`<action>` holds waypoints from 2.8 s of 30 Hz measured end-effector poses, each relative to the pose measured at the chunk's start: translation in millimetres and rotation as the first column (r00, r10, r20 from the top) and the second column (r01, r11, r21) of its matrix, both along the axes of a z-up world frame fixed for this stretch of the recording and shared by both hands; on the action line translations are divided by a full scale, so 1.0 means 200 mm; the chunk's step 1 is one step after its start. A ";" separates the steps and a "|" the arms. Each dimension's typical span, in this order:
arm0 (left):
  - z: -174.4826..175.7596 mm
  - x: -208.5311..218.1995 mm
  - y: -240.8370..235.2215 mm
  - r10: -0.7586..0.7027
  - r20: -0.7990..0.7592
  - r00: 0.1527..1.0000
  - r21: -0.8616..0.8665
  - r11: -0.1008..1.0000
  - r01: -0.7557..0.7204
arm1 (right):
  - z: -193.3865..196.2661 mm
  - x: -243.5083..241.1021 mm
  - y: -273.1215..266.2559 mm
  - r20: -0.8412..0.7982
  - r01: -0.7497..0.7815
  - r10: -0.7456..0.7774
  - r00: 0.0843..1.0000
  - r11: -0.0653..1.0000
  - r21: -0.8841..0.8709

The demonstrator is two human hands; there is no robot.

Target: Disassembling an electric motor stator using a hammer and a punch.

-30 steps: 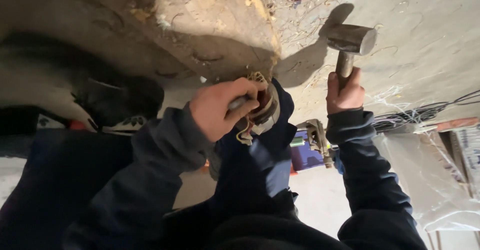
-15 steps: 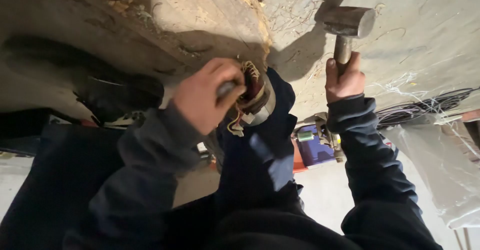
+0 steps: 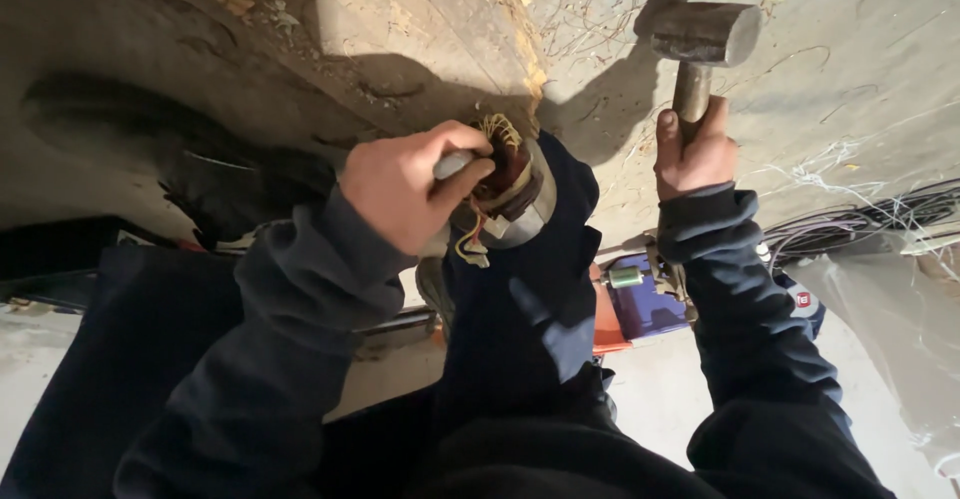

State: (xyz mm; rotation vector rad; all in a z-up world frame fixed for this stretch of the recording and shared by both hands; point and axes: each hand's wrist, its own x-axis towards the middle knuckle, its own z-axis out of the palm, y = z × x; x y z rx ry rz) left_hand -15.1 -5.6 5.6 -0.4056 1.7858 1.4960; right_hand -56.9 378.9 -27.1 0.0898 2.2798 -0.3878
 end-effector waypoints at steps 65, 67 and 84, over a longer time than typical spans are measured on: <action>-0.28 0.32 0.45 0.468 -0.468 0.750 0.070 0.865 -0.497 | 0.80 -0.32 -0.72 -0.056 -0.556 0.553 0.831 0.824 -0.108; -0.27 0.34 0.48 0.472 -0.453 0.756 0.093 0.869 -0.487 | 0.81 -0.32 -0.59 0.200 -0.791 0.765 0.612 0.590 0.163; -0.28 0.35 0.45 0.425 -0.565 0.708 0.159 0.897 -0.412 | 0.90 -0.32 -0.65 0.017 -0.059 0.071 0.997 0.921 -0.385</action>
